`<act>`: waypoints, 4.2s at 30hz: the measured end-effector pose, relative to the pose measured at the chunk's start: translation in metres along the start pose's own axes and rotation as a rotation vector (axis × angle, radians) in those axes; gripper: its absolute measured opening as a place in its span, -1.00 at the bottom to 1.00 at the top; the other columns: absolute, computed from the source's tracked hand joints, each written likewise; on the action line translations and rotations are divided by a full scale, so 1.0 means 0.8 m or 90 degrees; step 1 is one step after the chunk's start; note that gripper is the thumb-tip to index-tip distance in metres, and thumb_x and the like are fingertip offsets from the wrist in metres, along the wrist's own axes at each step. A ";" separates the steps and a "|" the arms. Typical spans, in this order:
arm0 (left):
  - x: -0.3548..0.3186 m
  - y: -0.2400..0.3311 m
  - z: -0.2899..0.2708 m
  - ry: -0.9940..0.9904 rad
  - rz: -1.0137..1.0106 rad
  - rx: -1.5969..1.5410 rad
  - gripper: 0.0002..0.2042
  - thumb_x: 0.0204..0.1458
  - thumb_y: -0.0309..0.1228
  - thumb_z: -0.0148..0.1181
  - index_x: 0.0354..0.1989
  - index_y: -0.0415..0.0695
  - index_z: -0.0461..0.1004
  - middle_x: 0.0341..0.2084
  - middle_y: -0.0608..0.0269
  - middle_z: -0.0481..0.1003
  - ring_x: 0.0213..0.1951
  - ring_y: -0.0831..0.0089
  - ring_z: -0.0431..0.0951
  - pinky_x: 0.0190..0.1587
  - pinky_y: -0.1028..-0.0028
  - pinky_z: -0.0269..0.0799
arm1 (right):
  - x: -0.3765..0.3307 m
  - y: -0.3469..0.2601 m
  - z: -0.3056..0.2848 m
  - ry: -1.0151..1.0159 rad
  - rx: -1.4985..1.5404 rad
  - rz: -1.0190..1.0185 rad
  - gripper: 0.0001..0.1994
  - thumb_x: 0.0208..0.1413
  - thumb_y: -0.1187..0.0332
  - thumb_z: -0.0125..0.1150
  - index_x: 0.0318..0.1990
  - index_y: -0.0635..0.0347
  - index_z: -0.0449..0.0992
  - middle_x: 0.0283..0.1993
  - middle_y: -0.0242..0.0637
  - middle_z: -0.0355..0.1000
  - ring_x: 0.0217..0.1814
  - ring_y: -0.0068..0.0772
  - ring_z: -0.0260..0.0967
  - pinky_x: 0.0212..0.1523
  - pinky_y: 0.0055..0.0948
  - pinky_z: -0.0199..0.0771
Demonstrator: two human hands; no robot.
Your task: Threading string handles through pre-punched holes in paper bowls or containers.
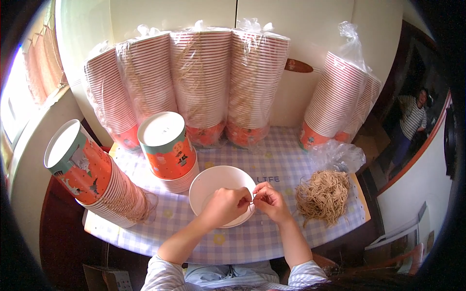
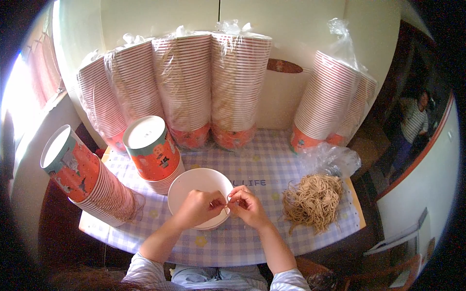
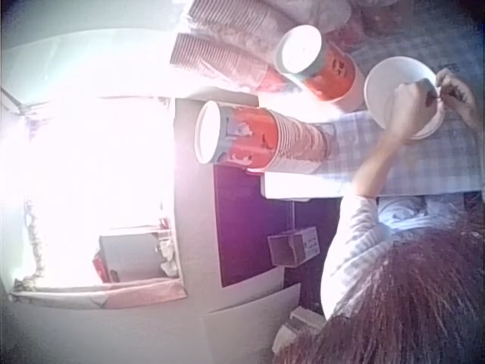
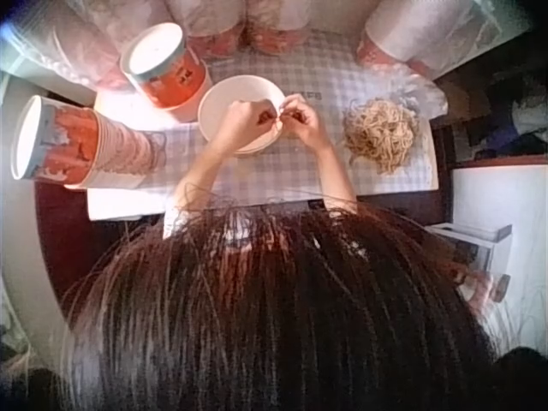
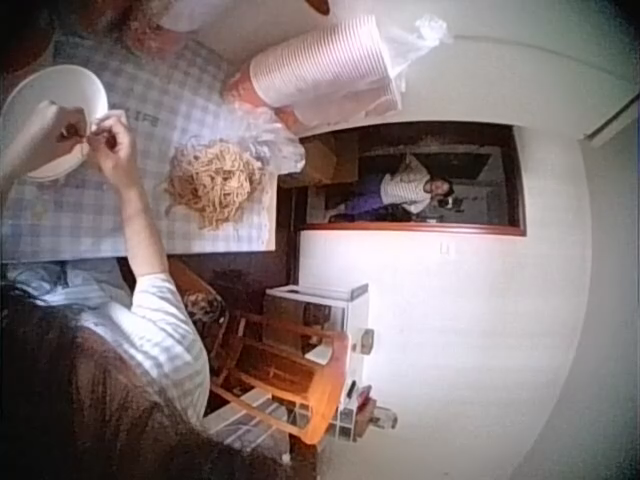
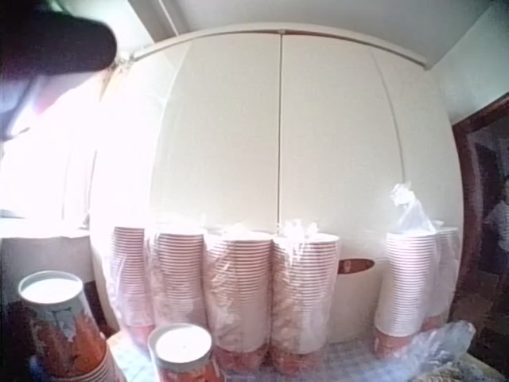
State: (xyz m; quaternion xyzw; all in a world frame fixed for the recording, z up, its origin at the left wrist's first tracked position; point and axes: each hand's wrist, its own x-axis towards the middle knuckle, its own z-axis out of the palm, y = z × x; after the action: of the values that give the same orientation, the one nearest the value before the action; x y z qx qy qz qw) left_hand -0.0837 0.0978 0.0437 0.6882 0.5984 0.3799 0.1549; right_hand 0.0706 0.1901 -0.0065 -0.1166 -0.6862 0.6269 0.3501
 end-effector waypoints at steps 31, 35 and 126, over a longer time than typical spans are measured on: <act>0.006 0.013 -0.027 -0.127 -0.015 -0.147 -0.71 -0.14 -0.50 0.14 -0.19 -0.14 0.30 -0.50 0.23 0.51 -0.41 0.32 0.52 -0.35 0.41 0.40 | -0.008 -0.009 0.001 0.031 -0.104 -0.124 -0.83 -0.15 0.53 0.14 -0.33 0.19 0.39 -0.47 -0.46 0.30 -0.50 -0.76 0.19 -0.53 -0.73 0.16; 0.006 0.009 -0.025 -0.122 -0.010 -0.182 -0.72 -0.14 -0.50 0.14 -0.20 -0.14 0.30 -0.50 0.22 0.51 -0.40 0.31 0.52 -0.35 0.41 0.40 | -0.003 -0.015 0.002 0.016 -0.225 -0.207 -0.80 -0.23 0.47 0.28 -0.37 0.16 0.45 -0.52 -0.43 0.32 -0.59 -0.68 0.20 -0.61 -0.70 0.16; 0.003 0.004 0.003 0.041 0.049 0.040 -0.91 -0.14 -0.42 0.08 -0.48 -0.16 0.46 -0.56 0.13 0.45 -0.44 0.19 0.45 -0.38 0.29 0.37 | -0.003 -0.005 -0.013 -0.029 -0.080 0.136 -0.80 0.03 0.26 0.13 -0.33 0.22 0.39 -0.52 -0.56 0.26 -0.51 -0.78 0.11 -0.53 -0.70 0.15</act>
State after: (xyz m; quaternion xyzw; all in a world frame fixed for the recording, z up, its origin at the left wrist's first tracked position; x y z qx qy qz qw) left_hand -0.0799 0.0999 0.0453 0.7029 0.5874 0.3885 0.0995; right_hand 0.0801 0.1958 -0.0041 -0.1967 -0.7157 0.6186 0.2577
